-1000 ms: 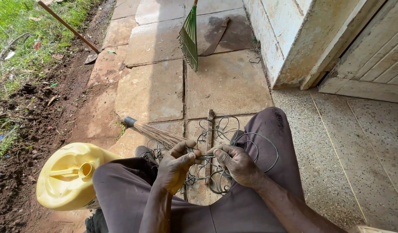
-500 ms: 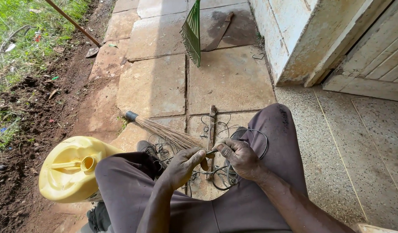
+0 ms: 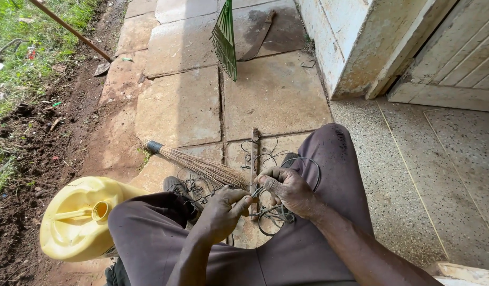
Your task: Untangling a bundle of thin wires while sitting outside a workshop.
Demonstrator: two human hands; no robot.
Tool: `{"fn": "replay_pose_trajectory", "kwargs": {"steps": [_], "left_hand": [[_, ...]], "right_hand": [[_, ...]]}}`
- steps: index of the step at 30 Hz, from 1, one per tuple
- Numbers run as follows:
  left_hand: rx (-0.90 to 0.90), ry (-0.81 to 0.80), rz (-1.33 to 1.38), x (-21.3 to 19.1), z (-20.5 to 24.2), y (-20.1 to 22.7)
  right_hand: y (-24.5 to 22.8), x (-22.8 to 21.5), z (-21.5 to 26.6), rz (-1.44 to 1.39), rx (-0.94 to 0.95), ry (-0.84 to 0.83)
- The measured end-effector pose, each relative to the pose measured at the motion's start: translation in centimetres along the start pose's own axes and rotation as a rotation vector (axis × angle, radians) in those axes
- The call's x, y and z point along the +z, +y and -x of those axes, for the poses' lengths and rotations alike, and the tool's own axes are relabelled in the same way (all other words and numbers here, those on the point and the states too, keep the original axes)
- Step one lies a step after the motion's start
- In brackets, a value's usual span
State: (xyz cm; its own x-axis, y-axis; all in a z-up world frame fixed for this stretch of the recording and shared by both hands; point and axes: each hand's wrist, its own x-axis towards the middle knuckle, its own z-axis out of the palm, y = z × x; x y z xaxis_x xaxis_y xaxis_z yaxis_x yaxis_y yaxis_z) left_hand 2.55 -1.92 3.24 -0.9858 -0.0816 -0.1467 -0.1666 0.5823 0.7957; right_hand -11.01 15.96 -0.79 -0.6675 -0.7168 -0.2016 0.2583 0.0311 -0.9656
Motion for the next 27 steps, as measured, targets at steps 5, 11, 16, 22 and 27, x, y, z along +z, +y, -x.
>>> {"fn": "replay_pose_trajectory", "kwargs": {"steps": [5,11,16,22,27], "left_hand": [[-0.026,0.149,-0.295,1.2,0.4,-0.4],[0.201,0.249,-0.131,1.1,1.2,-0.8],[0.213,0.212,-0.045,0.6,1.5,-0.6],[0.162,0.25,-0.177,0.8,1.3,-1.4],[0.02,0.101,0.023,0.5,1.6,-1.5]], "right_hand": [[-1.5,0.5,0.9,0.07,0.031,-0.083],[-1.7,0.5,0.9,0.152,-0.011,-0.103],[-2.0,0.4,1.1,0.317,-0.157,-0.122],[-2.3,0.3,1.1,0.278,0.014,-0.09],[-1.8,0.6,1.3,0.159,0.01,-0.097]]}}
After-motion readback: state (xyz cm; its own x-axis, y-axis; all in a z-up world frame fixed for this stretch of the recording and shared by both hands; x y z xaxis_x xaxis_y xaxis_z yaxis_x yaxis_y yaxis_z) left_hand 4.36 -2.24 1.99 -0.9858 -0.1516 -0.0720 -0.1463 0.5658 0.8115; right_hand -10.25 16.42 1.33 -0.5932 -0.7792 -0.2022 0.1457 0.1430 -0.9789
